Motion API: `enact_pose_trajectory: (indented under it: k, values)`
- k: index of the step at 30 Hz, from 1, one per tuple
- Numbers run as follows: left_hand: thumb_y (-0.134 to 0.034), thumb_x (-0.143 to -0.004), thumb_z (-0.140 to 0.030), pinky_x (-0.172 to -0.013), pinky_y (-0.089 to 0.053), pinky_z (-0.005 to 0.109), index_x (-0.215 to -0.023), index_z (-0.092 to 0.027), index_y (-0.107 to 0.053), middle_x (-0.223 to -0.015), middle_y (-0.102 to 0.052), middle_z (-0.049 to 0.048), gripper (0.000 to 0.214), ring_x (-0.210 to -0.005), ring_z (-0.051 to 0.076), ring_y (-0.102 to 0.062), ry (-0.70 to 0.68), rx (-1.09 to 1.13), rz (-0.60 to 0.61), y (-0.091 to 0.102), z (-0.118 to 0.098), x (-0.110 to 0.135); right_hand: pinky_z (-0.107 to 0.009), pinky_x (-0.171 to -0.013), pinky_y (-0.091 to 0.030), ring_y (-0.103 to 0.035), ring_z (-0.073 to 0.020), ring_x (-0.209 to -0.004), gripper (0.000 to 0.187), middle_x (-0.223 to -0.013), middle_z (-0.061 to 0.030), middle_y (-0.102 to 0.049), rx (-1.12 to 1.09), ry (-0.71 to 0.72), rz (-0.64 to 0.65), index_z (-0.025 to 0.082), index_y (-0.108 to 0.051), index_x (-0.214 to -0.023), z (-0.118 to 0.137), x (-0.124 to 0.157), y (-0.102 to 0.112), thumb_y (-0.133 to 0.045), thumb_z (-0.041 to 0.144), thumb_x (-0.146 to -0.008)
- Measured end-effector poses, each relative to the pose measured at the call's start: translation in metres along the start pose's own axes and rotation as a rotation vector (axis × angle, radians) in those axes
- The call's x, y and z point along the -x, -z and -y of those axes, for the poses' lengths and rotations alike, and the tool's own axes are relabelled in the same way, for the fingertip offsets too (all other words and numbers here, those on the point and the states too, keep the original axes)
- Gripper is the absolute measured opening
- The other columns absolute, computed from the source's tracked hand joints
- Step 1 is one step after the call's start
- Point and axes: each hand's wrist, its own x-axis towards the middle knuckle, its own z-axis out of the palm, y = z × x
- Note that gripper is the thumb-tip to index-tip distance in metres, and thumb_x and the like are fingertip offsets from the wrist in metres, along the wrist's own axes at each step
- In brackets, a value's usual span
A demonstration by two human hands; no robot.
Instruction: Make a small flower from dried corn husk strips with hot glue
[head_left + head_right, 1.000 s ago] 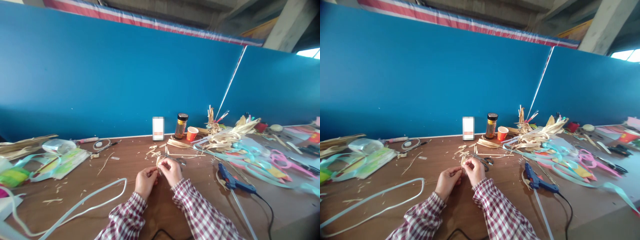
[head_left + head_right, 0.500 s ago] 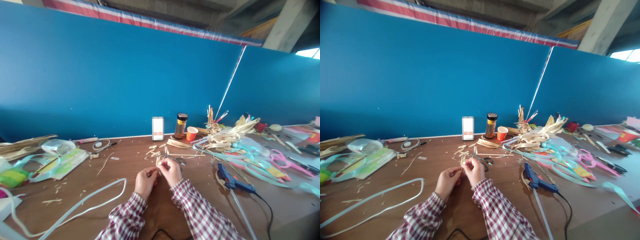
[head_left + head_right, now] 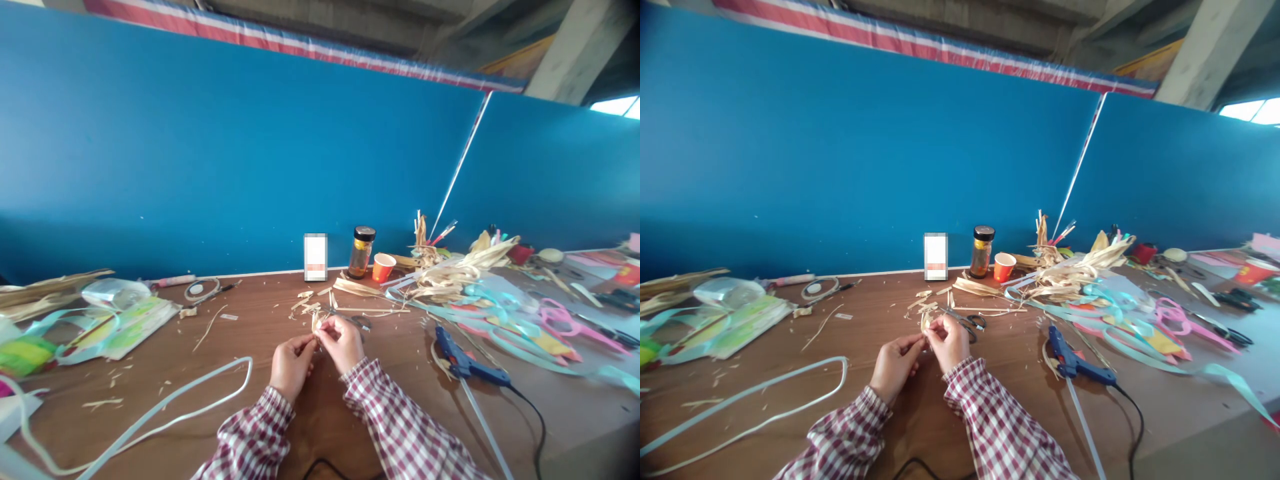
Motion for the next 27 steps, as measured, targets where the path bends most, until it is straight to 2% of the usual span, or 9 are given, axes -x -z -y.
enact_pose_trajectory:
  k: [4, 9, 16, 18, 22, 24, 27]
  values:
    - [-0.065, -0.065, -0.039, -0.034, -0.038, 0.02, -0.082, -0.014, -0.071, -0.055, -0.065, 0.0017, 0.031, -0.035, 0.009, -0.049, -0.009, 0.011, -0.013, 0.0001, 0.0014, -0.001, -0.026, -0.055, -0.048, -0.06, -0.016, -0.056, 0.01, -0.064, -0.0016, -0.063, 0.022, 0.005, 0.002, 0.02, -0.057, -0.066, 0.0005, 0.0005, -0.0002, -0.061, 0.028, -0.071]
    - [-0.064, -0.065, -0.041, -0.032, -0.037, 0.019, -0.079, -0.013, -0.069, -0.047, -0.059, -0.0011, 0.032, -0.034, 0.01, -0.048, -0.002, -0.012, -0.017, 0.0007, 0.005, -0.0023, -0.025, -0.056, -0.047, -0.059, -0.0156, -0.057, 0.008, -0.065, -0.0011, -0.063, 0.056, 0.043, 0.014, 0.02, -0.059, -0.068, 0.0011, 0.0031, 0.0001, -0.058, 0.025, -0.074]
    - [-0.059, -0.069, -0.038, -0.031, -0.034, 0.018, -0.077, -0.014, -0.067, -0.053, -0.06, -0.0007, 0.026, -0.033, 0.008, -0.046, -0.011, -0.05, -0.011, 0.0008, 0.0061, -0.0034, -0.027, -0.06, -0.047, -0.06, -0.0161, -0.061, 0.009, -0.068, -0.0012, -0.064, 0.047, 0.05, 0.049, 0.021, -0.061, -0.071, -0.0006, 0.005, -0.0006, -0.056, 0.026, -0.077]
    - [-0.059, -0.069, -0.038, -0.031, -0.034, 0.018, -0.078, -0.014, -0.066, -0.054, -0.061, -0.0006, 0.027, -0.034, 0.008, -0.046, -0.002, -0.043, -0.013, 0.0004, 0.0053, -0.0034, -0.027, -0.06, -0.048, -0.061, -0.0169, -0.064, 0.007, -0.07, -0.002, -0.064, -0.026, 0.006, 0.04, 0.02, -0.059, -0.073, -0.0014, 0.0041, -0.0017, -0.059, 0.027, -0.074]
    - [-0.059, -0.069, -0.041, -0.032, -0.033, 0.018, -0.079, -0.014, -0.067, -0.053, -0.06, -0.0005, 0.03, -0.034, 0.008, -0.045, -0.016, -0.041, 0.0, 0.0002, 0.0027, -0.0017, -0.025, -0.051, -0.048, -0.063, -0.0182, -0.065, 0.02, -0.072, -0.0038, -0.065, -0.255, -0.179, 0.102, 0.018, -0.057, -0.082, -0.0025, 0.0005, -0.001, -0.064, 0.033, -0.071]
    - [-0.058, -0.069, -0.041, -0.033, -0.033, 0.018, -0.079, -0.014, -0.068, -0.054, -0.06, -0.0001, 0.031, -0.035, 0.007, -0.044, -0.038, -0.048, 0.012, 0.0003, 0.0014, -0.0006, -0.022, -0.044, -0.044, -0.062, -0.0169, -0.061, 0.024, -0.07, -0.0039, -0.065, -0.292, -0.244, 0.131, 0.016, -0.059, -0.086, -0.0026, -0.001, 0.0008, -0.06, 0.037, -0.073]
    - [-0.057, -0.07, -0.041, -0.034, -0.032, 0.018, -0.079, -0.014, -0.068, -0.057, -0.061, 0.0004, 0.031, -0.036, 0.007, -0.044, -0.056, -0.056, 0.023, 0.0003, -0.0002, 0.0006, -0.019, -0.04, -0.039, -0.06, -0.0146, -0.058, 0.028, -0.069, -0.0034, -0.064, -0.3, -0.268, 0.134, 0.015, -0.06, -0.089, -0.0018, -0.0015, 0.0032, -0.059, 0.039, -0.075]
